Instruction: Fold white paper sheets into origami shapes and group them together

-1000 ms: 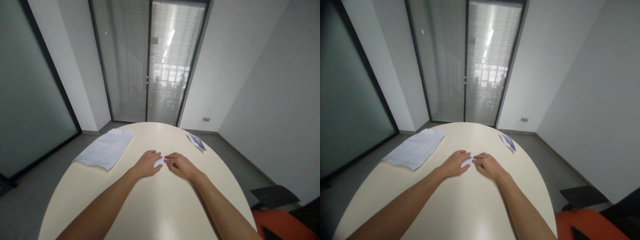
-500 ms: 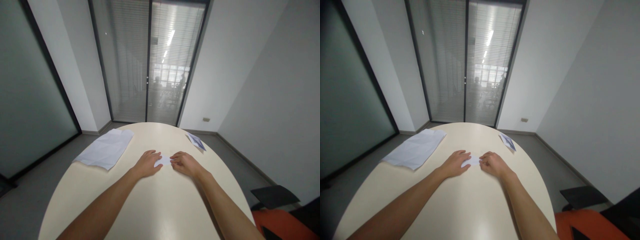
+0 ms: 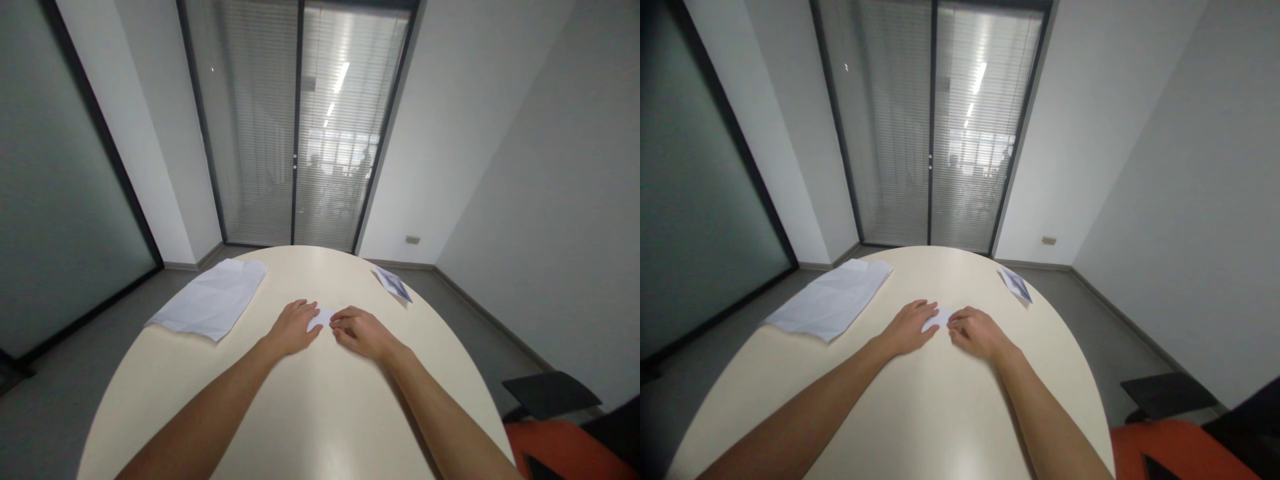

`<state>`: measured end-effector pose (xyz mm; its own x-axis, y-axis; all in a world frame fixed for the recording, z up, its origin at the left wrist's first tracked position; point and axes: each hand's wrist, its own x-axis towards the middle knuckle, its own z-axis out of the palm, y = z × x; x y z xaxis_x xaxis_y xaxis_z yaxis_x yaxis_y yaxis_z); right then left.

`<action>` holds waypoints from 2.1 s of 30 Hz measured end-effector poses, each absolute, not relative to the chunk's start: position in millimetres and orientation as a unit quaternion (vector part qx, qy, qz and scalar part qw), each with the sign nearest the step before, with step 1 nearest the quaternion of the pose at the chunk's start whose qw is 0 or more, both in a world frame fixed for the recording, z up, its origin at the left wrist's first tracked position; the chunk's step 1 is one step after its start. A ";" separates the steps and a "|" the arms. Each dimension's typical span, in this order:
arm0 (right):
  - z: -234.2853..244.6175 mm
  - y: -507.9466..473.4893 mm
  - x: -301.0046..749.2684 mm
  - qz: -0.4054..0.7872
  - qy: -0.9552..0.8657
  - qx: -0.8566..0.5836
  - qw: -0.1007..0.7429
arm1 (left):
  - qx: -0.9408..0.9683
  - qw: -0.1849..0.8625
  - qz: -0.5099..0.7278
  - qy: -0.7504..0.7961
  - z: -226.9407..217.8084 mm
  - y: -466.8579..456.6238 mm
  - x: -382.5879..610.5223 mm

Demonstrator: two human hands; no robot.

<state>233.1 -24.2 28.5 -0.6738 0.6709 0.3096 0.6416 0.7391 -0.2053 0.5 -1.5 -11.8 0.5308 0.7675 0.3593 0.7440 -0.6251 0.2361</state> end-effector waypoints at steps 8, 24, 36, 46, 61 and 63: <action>28.1 -18.0 244.9 0.033 -0.900 -0.394 0.186 | 0.879 0.040 0.218 0.422 -9.2 -1.8 0.0; 19.6 -20.8 232.1 0.034 -0.914 -0.346 0.212 | 0.907 0.057 0.245 0.338 -4.5 -4.8 0.1; 15.5 -10.8 255.9 0.050 -0.891 -0.405 0.198 | 0.899 0.030 0.229 0.371 -6.0 -5.9 1.1; 15.1 -9.6 256.3 0.049 -0.879 -0.429 0.201 | 0.874 0.010 0.250 0.417 0.3 -8.6 2.1; 10.4 -2.9 265.6 0.060 -0.857 -0.450 0.242 | 0.850 0.053 0.336 0.403 -2.5 -4.3 2.9; 10.4 -2.2 265.8 0.056 -0.852 -0.455 0.252 | 0.843 0.071 0.348 0.405 -1.2 -4.8 2.6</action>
